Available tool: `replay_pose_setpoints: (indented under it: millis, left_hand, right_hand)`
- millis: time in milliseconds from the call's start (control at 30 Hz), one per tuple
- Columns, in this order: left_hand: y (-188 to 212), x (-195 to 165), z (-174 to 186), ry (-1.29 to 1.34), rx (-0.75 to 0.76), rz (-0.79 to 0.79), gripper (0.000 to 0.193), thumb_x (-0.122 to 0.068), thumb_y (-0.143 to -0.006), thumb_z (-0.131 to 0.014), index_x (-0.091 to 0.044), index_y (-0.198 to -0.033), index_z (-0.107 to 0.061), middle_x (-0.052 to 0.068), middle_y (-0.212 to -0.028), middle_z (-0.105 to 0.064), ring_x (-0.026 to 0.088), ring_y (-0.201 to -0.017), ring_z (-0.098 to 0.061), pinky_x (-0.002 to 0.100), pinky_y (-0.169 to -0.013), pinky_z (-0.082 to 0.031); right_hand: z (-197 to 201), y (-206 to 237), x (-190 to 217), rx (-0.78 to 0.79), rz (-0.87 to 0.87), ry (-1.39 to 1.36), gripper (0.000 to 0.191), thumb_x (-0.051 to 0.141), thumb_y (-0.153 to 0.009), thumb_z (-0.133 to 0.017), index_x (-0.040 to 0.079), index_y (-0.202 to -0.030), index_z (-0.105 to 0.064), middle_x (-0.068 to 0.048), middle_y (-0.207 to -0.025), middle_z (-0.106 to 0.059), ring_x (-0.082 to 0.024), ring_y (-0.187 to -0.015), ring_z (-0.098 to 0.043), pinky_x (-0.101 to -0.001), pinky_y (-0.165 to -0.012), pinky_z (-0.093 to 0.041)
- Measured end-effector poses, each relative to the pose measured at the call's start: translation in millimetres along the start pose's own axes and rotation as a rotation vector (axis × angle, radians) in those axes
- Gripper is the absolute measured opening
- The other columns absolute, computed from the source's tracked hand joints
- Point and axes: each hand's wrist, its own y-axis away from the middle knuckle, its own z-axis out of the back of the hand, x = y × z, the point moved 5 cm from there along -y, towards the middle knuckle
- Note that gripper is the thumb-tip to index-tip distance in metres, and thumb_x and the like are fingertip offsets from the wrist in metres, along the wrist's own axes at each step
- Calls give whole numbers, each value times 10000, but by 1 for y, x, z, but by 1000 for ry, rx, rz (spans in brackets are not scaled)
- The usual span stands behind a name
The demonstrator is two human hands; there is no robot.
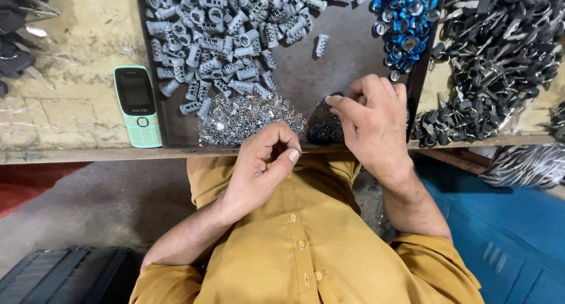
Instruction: The person sits at a workbench assembling small lock cylinders by hand. They pick gray lock bodies from a tray, insert small metal pins and springs into each body, press the parts into place, and set finished assemblies back on the tray, repeating the cycle.
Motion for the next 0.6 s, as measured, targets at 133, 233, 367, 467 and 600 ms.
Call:
replay_pose_setpoints:
  millis: [133,233,367,467,600]
  left_hand:
    - [2,4,5,32,9,2,66,-27,-995,-582,-36,-951,-534,-27,-884,-481,38,-746,-406,218,-634,-352]
    - [2,7,5,60,24,34,68,-22,-991,-579,-36,-941,-534,-31,-874,-474,38,-740,-402,220,-627,-348]
    - [2,1,3,16,19,-22,90,-11,-962,-591,-44,-920,-518,-35,-868,-490,31,-748,-415,217,-638,-354]
    - [0,-4,3,6,2,-75,88,-6,-963,-626,-41,-934,-550,-41,-884,-528,21,-796,-460,214,-685,-399]
    - [-6,5,0,251,-9,98,56,-25,-999,-648,-32,-980,-596,-69,-878,-530,-3,-777,-442,194,-661,-374]
  right_hand:
    - [-1,-7,-3,2,11,55,154,111,-879,-831,150,-1023,-792,-25,-968,-556,-230,-904,-524,-407,-825,-327]
    - [-2,-16,-8,-7,34,57,150,135,-861,-849,143,-988,-770,-45,-983,-551,-243,-923,-524,-413,-826,-325]
    - [1,-25,-3,-67,70,53,172,76,-833,-817,95,-949,-691,-71,-981,-558,-279,-942,-539,-434,-829,-351]
    - [11,-16,10,-131,36,-136,161,0,-911,-727,44,-1020,-618,-112,-992,-574,-284,-938,-572,-402,-828,-427]
    - [2,18,44,-123,47,-602,112,-4,-984,-639,12,-1069,-568,-147,-1058,-651,-244,-906,-660,-332,-805,-538]
